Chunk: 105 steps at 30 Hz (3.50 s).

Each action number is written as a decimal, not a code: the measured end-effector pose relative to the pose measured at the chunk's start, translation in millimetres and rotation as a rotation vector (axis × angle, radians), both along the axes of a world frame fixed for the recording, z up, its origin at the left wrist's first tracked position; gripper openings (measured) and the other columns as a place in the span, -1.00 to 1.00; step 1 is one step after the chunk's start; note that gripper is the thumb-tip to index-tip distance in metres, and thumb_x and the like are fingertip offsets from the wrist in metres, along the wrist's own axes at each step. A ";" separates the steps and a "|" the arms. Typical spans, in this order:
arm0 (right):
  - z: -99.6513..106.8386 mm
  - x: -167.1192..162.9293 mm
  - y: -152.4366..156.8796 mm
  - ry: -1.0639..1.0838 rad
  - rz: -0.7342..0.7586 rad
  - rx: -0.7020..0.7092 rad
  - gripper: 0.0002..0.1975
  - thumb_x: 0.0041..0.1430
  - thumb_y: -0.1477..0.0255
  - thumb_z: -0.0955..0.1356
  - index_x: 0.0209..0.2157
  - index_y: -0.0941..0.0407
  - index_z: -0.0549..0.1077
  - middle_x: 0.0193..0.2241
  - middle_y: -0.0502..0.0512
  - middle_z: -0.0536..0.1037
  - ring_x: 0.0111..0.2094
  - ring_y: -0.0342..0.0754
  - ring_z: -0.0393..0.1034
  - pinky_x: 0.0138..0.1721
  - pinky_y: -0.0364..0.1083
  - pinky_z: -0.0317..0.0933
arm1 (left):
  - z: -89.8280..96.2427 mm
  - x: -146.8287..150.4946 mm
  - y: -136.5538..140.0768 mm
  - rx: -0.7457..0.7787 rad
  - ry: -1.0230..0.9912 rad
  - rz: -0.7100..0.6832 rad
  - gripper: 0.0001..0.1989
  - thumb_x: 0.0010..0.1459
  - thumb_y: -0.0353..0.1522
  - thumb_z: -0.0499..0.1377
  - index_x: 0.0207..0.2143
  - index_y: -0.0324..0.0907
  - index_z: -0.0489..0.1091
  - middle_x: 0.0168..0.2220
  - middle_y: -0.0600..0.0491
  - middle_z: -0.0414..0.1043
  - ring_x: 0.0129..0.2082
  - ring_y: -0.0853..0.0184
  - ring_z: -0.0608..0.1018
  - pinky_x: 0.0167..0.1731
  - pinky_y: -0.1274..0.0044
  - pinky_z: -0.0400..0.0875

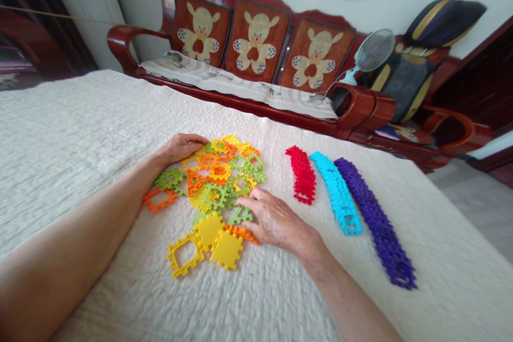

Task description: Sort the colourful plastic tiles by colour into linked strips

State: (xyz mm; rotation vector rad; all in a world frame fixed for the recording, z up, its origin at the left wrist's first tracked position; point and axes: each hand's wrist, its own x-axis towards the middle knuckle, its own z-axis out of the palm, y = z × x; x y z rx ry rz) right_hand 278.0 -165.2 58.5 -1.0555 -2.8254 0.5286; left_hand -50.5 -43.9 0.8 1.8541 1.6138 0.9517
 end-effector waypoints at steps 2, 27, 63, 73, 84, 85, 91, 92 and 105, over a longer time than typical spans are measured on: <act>0.2 -0.1 0.9 0.012 0.003 -0.003 -0.63 0.15 0.43 0.36 0.02 0.07 0.43 -0.20 0.13 0.42 -0.17 -0.02 0.36 -0.15 -0.05 0.27 | 0.9 -0.1 -0.4 0.013 0.007 -0.003 -0.63 0.02 -0.24 0.11 -0.15 -0.12 0.56 -0.50 0.14 0.51 -0.49 0.38 0.48 -0.40 0.59 0.38; 6.4 2.0 139.5 -0.328 -0.662 0.482 -0.73 0.20 0.47 0.22 -0.26 0.14 0.56 -0.20 0.29 0.57 -0.20 0.09 0.49 -0.25 -0.05 0.26 | 3.8 1.6 -1.9 0.030 0.014 -0.053 -0.62 0.02 -0.22 0.08 -0.17 -0.10 0.56 -0.31 0.11 0.59 -0.33 0.29 0.57 -0.23 0.52 0.45; 16.4 30.5 154.9 -0.393 -0.168 0.316 -0.61 0.00 0.55 0.33 -0.08 0.05 0.44 -0.11 0.13 0.53 0.00 0.09 0.33 0.04 0.09 0.01 | 6.0 2.9 -2.9 0.039 0.008 -0.045 -0.61 -0.02 -0.19 0.09 -0.20 -0.09 0.57 -0.33 0.11 0.60 -0.36 0.28 0.55 -0.30 0.52 0.44; 7.6 22.2 189.0 -0.338 -0.486 0.479 -0.67 0.15 0.35 0.27 -0.06 0.12 0.42 -0.11 0.23 0.53 -0.02 0.15 0.34 -0.01 0.10 0.04 | 5.1 3.2 -3.4 0.028 -0.002 -0.041 -0.63 -0.01 -0.21 0.10 -0.20 -0.10 0.56 -0.36 0.12 0.59 -0.38 0.30 0.55 -0.31 0.53 0.44; -23.0 -19.5 141.4 0.175 -0.260 0.369 -0.55 0.20 0.35 0.25 0.10 0.18 0.35 0.10 0.27 0.41 0.13 0.08 0.28 0.16 0.05 0.14 | 9.1 5.7 -5.3 0.046 0.057 -0.037 -0.62 0.03 -0.27 0.05 -0.18 -0.12 0.55 -0.23 0.10 0.59 -0.23 0.26 0.57 -0.13 0.49 0.44; -27.7 -23.3 133.9 0.237 -0.237 0.347 -0.58 0.20 0.33 0.24 0.07 0.17 0.38 0.10 0.26 0.42 0.14 0.07 0.28 0.17 0.05 0.14 | 10.0 6.3 -6.0 0.044 0.061 -0.037 -0.62 0.03 -0.27 0.05 -0.16 -0.13 0.55 -0.21 0.09 0.59 -0.21 0.26 0.57 -0.11 0.48 0.43; -48.8 -28.6 110.2 0.490 -0.252 0.247 -0.64 0.19 0.32 0.25 -0.02 0.14 0.43 0.03 0.25 0.47 0.10 0.08 0.33 0.17 0.10 0.16 | 16.6 15.1 -9.0 0.065 0.142 -0.115 -0.56 0.08 -0.19 0.11 -0.02 -0.14 0.48 -0.01 0.03 0.52 -0.02 0.20 0.52 0.04 0.42 0.36; -49.9 -29.0 108.5 0.519 -0.249 0.219 -0.63 0.19 0.33 0.25 0.00 0.13 0.43 0.04 0.24 0.46 0.11 0.07 0.32 0.18 0.10 0.16 | 17.2 17.3 -8.6 0.080 0.173 -0.130 -0.55 0.08 -0.18 0.12 0.00 -0.13 0.46 0.02 0.02 0.50 0.01 0.18 0.50 0.07 0.41 0.33; -50.2 -74.5 93.9 0.730 -0.420 -0.023 -0.61 0.14 0.31 0.26 0.00 0.08 0.42 0.06 0.15 0.45 0.13 0.08 0.28 0.21 0.10 0.08 | 27.2 25.9 -4.2 0.055 0.385 -0.034 -0.67 0.10 -0.25 0.14 -0.10 -0.07 0.54 -0.10 0.08 0.56 -0.09 0.25 0.54 -0.04 0.50 0.37</act>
